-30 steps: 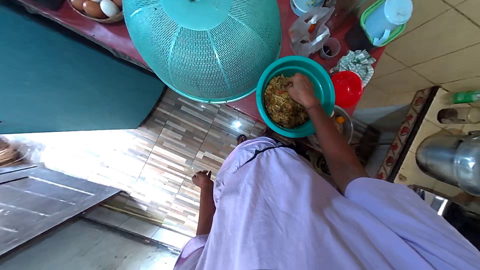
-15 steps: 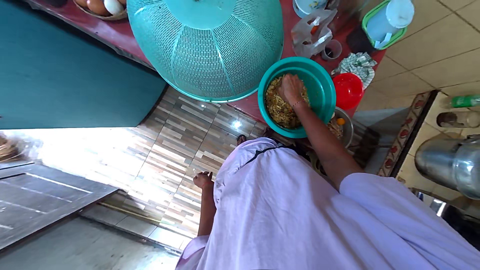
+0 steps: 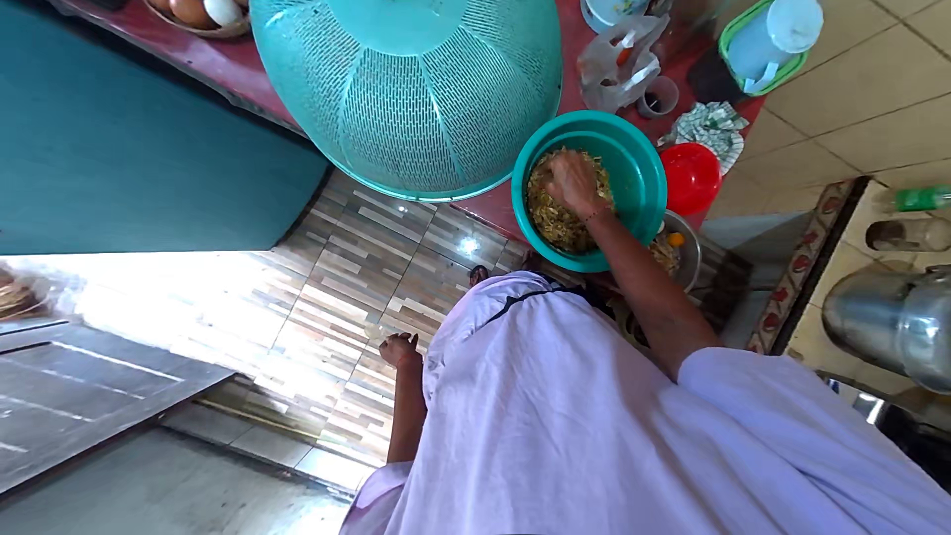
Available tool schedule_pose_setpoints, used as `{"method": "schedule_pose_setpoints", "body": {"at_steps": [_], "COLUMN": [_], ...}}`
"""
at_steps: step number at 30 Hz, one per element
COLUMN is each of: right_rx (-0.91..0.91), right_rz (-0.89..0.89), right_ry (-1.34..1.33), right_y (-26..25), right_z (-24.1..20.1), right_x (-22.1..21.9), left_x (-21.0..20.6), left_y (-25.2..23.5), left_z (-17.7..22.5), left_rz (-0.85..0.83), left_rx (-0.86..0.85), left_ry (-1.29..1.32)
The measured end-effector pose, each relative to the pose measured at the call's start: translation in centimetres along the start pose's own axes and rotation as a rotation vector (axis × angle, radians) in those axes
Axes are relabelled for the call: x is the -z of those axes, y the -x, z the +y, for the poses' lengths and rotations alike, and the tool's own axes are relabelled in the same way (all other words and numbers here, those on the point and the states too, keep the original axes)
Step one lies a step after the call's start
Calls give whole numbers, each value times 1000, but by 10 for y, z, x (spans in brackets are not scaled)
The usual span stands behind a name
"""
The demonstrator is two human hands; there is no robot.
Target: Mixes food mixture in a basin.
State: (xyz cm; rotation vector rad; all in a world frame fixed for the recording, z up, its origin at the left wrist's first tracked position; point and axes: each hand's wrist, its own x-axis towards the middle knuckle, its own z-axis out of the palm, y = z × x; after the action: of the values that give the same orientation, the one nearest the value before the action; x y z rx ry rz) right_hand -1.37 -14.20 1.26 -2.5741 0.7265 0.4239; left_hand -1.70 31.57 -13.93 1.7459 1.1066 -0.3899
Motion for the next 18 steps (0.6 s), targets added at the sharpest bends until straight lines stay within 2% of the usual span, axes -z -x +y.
{"method": "schedule_pose_setpoints", "body": {"at_steps": [11, 14, 18], "right_rx": [-76, -59, 61], "right_rz": [108, 115, 96], "right_ry": [-237, -222, -133], "right_y": [2, 5, 18], "right_z": [27, 34, 36], "right_x": [17, 21, 20], "left_x": [2, 2, 1], "left_y": [-1, -1, 4], "left_z": [-5, -5, -3], "left_rz": [-3, -3, 6], "left_rx": [1, -1, 13], "left_ry": [-36, -20, -5]}}
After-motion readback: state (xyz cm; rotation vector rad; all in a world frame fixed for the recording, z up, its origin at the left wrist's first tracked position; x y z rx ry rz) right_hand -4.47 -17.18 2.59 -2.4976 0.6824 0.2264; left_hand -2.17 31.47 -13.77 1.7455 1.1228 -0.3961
